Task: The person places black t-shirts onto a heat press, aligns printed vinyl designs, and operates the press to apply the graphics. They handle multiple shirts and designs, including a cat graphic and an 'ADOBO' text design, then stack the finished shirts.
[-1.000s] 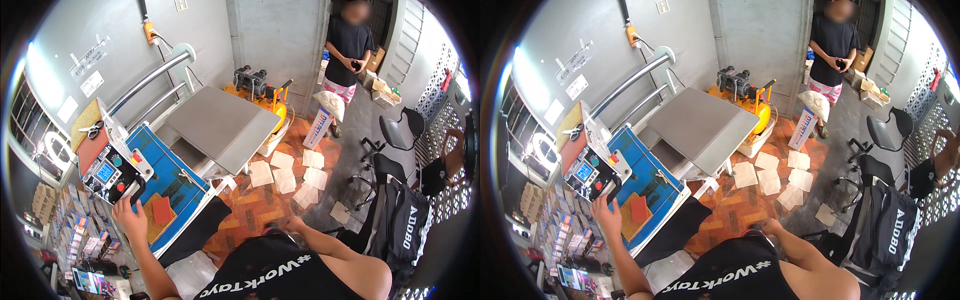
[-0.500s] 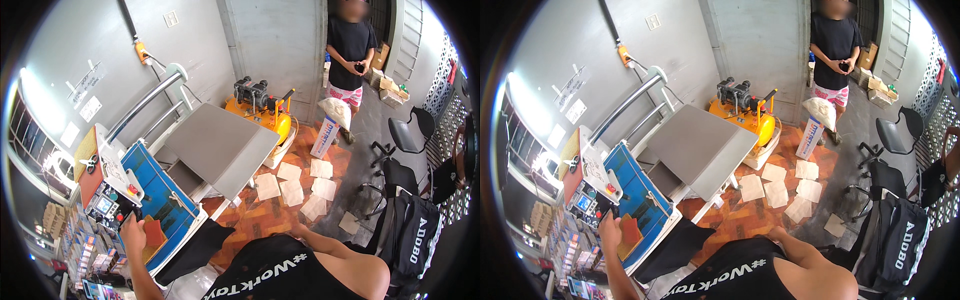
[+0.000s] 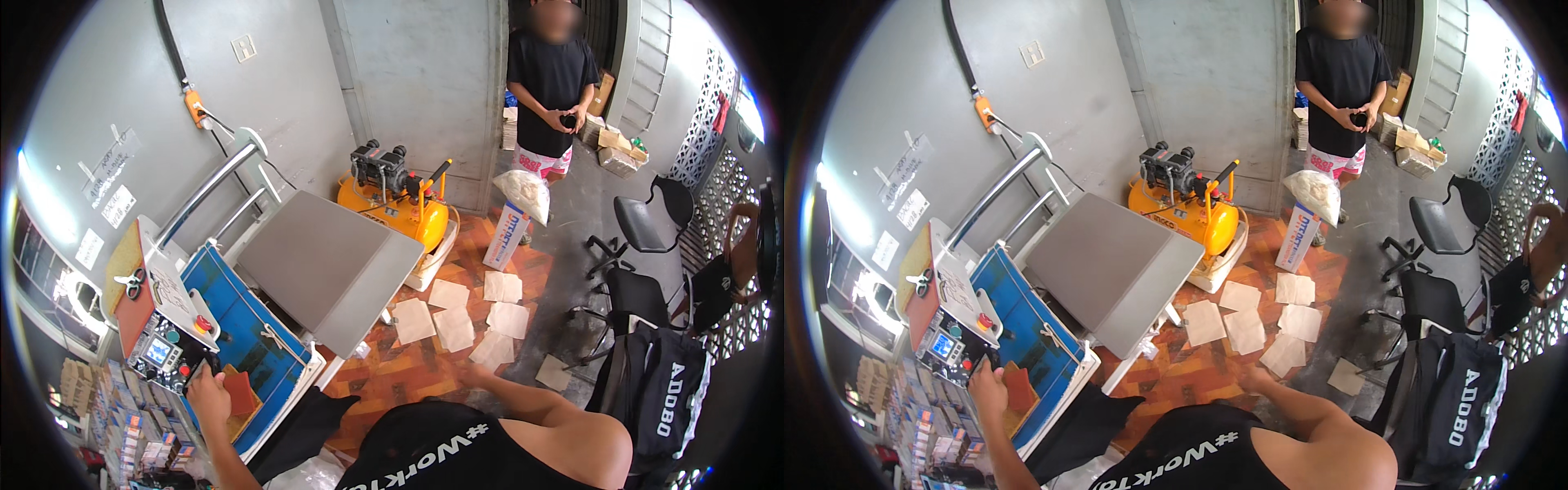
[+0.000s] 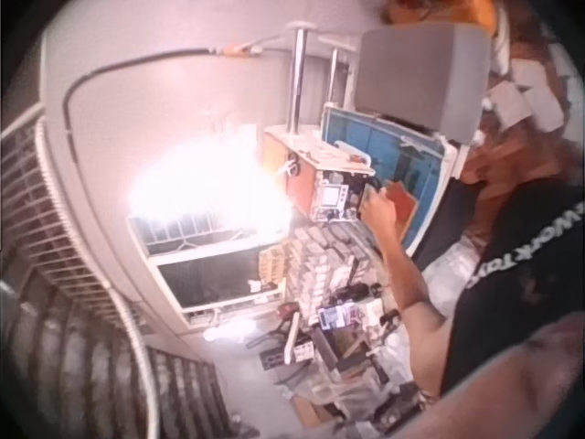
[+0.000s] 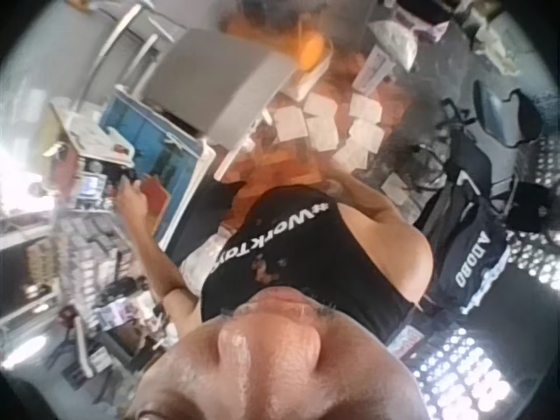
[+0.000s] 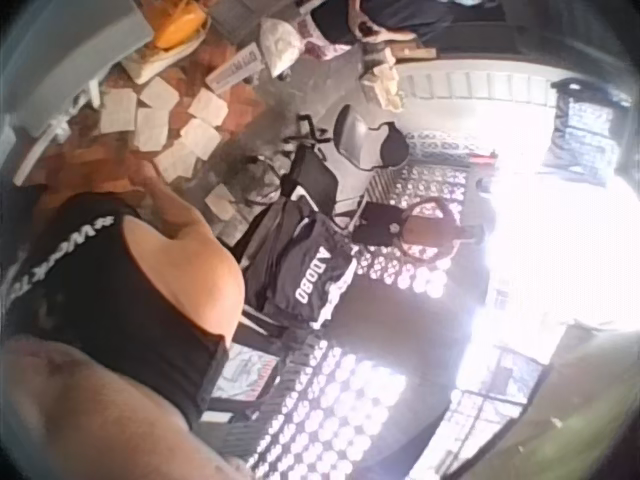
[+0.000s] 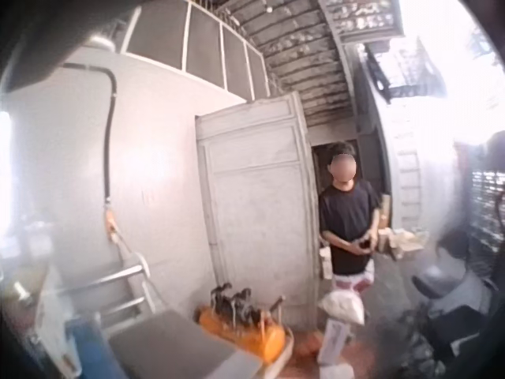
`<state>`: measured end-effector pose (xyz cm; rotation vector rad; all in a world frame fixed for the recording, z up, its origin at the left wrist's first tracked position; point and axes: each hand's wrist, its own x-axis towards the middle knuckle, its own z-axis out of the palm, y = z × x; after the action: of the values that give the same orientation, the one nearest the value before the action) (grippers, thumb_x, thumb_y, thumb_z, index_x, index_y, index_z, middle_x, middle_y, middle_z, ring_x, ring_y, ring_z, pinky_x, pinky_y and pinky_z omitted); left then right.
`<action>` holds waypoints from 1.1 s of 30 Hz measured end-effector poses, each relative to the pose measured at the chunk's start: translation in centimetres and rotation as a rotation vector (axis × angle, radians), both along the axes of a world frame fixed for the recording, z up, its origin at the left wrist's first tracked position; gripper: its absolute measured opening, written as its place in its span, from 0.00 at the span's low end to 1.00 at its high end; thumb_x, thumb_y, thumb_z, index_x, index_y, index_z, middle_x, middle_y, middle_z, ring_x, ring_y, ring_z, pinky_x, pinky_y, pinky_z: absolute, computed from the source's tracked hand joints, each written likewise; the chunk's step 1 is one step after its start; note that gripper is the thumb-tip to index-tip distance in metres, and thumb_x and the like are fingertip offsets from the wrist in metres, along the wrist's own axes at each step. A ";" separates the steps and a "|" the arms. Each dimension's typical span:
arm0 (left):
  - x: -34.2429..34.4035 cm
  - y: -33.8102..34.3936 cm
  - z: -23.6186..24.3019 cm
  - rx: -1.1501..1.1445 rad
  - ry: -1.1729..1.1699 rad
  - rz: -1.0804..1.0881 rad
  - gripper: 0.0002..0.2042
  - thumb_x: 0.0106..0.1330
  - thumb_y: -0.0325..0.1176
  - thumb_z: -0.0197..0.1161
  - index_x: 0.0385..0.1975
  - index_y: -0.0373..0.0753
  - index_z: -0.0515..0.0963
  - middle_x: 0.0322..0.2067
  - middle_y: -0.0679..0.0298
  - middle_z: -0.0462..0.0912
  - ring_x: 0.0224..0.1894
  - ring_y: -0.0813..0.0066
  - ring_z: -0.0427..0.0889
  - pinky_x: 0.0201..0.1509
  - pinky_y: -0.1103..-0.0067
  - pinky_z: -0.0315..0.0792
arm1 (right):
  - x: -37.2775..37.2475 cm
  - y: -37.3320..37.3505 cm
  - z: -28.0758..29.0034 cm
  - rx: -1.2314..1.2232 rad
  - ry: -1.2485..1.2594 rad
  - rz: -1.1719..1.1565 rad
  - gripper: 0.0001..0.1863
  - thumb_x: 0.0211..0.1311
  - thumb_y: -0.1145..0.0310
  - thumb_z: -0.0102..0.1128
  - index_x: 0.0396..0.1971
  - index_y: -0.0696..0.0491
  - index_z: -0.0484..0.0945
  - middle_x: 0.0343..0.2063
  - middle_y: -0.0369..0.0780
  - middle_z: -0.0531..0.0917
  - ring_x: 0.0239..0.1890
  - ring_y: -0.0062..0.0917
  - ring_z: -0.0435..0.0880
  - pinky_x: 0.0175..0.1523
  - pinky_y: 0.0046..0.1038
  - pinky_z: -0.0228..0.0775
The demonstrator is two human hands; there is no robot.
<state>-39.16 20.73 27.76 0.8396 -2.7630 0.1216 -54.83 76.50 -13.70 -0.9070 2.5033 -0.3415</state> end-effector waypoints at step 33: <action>13.7 -28.7 -20.9 0.165 0.383 0.074 0.15 0.68 0.31 0.63 0.53 0.39 0.78 0.50 0.56 0.81 0.58 0.54 0.76 0.67 0.53 0.61 | -7.7 -45.4 36.3 -0.397 1.102 -0.217 0.23 0.69 0.51 0.61 0.40 0.60 0.79 0.41 0.50 0.83 0.51 0.50 0.77 0.65 0.52 0.60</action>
<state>-25.44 -8.00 6.90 0.8985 -2.4061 -0.2332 -62.58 31.05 22.62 -1.1875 3.6512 -0.5178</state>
